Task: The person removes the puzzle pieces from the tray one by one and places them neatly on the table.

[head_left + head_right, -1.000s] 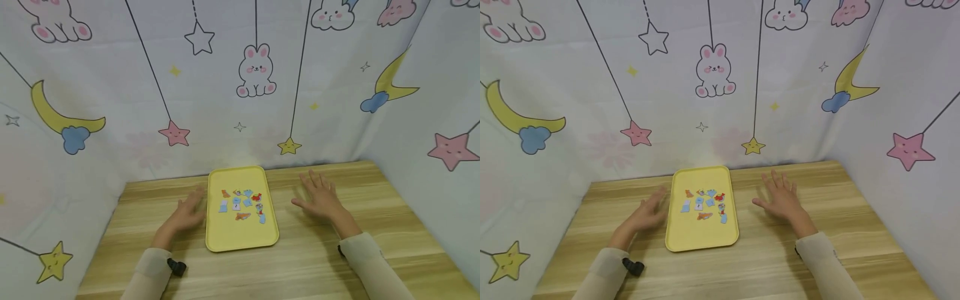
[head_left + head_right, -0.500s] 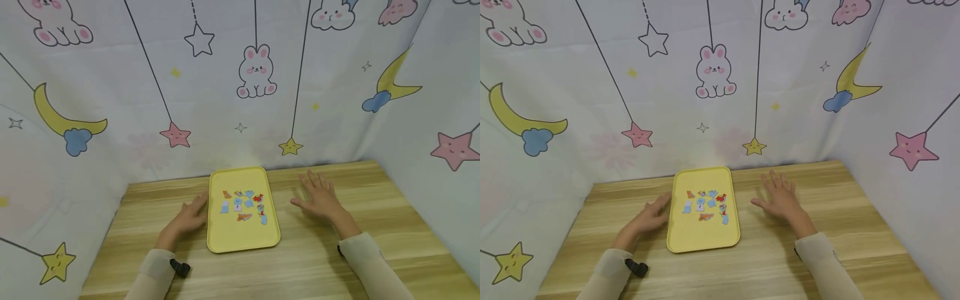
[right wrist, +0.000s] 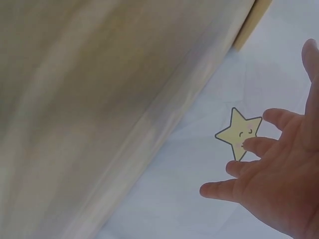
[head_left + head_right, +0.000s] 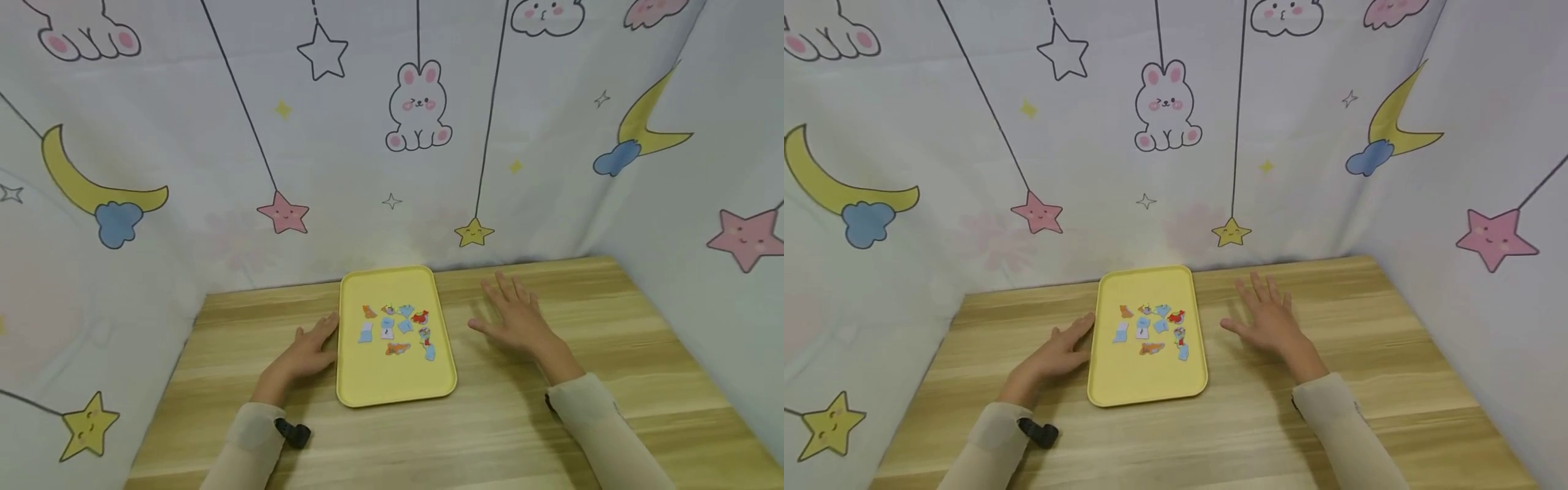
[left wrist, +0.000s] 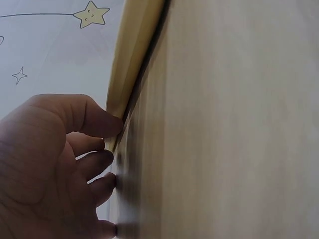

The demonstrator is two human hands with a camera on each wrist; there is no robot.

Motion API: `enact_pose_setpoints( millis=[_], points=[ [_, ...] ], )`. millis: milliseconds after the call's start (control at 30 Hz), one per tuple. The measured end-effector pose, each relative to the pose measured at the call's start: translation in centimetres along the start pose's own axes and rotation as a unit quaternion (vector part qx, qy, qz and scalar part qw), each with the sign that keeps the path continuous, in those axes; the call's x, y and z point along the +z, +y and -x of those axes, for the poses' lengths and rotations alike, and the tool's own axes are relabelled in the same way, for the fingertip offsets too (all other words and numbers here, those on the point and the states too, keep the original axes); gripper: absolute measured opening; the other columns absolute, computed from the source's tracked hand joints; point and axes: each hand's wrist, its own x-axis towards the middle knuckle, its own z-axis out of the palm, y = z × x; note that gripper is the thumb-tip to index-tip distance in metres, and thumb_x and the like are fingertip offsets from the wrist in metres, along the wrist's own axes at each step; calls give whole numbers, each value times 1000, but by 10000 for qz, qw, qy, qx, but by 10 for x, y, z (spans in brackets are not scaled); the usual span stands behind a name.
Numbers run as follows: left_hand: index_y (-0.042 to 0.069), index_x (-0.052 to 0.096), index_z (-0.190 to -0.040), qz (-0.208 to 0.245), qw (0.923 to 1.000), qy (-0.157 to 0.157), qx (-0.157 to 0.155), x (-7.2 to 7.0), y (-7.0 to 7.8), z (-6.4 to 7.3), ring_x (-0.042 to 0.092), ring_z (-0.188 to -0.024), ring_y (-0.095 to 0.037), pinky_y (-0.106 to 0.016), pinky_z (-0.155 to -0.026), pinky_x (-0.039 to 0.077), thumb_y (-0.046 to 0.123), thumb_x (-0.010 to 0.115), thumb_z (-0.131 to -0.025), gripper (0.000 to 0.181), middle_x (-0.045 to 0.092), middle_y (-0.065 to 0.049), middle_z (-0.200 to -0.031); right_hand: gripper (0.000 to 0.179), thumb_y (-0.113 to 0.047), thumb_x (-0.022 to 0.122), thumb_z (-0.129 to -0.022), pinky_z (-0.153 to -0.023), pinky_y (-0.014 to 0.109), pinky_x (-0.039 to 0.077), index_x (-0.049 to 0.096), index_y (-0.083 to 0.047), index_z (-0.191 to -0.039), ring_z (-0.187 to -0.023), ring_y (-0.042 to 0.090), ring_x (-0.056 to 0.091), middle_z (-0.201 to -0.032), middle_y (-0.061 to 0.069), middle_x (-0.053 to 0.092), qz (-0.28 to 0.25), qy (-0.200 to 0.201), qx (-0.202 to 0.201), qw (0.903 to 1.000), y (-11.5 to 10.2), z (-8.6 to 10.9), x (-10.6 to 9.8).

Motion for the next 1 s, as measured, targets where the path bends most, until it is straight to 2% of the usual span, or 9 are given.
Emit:
enact_pose_setpoints(
  millis=[233,500,733,1000],
  points=[
    [1,19,-167,54,10000,6,-16,-2,3,-2,14,-160,-43,-72,-122,-8,21,58,-100,80,21,-19,-172,97,-67,63,-95,-116,83,4,29,-12,-168,-158,54,2,-174,24,12,-123,4,-126,9998,-6,-5,2],
    [3,22,-167,357,9993,-12,-97,1,4,1,12,-160,-41,-70,-121,-12,19,56,-97,80,21,-15,-173,96,-64,65,-95,-116,83,5,30,-11,-168,-157,55,4,-174,24,14,-150,-35,-275,9995,-10,-7,5],
    [1,28,-166,160,9999,-19,39,0,7,3,14,-159,-44,-78,-118,-8,21,59,-92,82,20,-14,-174,94,-59,69,-95,-116,82,6,34,-8,-166,-157,56,6,-174,23,17,-345,-92,-482,9982,-17,-7,7],
    [2,27,-166,168,9999,-35,17,0,8,5,14,-159,-45,-77,-119,-8,21,61,-90,85,20,-14,-174,92,-55,70,-95,-120,78,5,33,-9,-166,-157,55,8,-174,22,18,-548,-148,-639,9963,-30,-7,12]
  ],
)
